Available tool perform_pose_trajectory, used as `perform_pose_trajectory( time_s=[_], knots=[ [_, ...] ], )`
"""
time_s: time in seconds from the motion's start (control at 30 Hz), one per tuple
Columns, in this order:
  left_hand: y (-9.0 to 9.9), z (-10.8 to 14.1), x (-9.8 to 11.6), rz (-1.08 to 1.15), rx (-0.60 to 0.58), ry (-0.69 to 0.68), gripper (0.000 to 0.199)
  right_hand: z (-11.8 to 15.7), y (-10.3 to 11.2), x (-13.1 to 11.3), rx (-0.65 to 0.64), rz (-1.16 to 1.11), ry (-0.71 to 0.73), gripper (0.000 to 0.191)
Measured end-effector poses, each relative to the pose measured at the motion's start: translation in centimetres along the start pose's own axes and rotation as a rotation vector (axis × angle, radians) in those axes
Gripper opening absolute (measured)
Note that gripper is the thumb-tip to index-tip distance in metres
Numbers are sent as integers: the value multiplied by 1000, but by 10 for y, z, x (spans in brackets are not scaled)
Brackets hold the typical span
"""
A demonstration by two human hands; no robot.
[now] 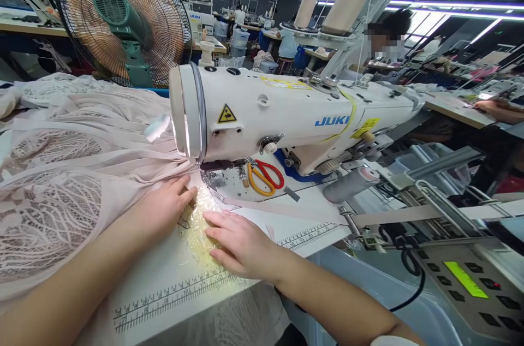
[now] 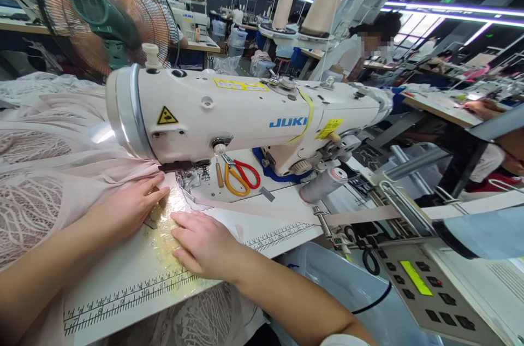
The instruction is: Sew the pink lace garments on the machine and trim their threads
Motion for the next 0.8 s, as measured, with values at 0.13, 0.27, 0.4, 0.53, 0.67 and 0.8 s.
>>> perform_pose_trajectory(
  time_s=[0.13, 0.27, 0.4, 0.53, 0.67, 0.8],
  knots=[
    [-2, -2, 0, -37, 37, 36, 51, -1, 3, 0, 16, -2, 16, 22],
    [-1, -4, 3, -78, 36, 78, 51, -6, 8, -23, 129, 26, 64, 21],
    [5, 1, 8, -142, 23, 106, 50, -28, -23, -80, 118, 10, 198, 31],
    [17, 37, 9, -235, 21, 83, 48, -56, -78, -126, 49, 113, 181, 43],
    [28, 108, -14, -393, 206, 71, 53, -74, -105, -140, 89, 237, 60, 35],
    [17, 177, -80, -442, 316, 249, 49, -80, -98, -142, 165, 253, 102, 17]
  ],
)
Point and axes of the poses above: each hand's wrist, its own z-axis away from the middle knuckle, its own y-axis out of the back of the hand, x = y × z, the point moved 6 cm from there along -z, towards the middle knuckle, and after that the axes turned 10 degrees about y, right-handed, at the moved point
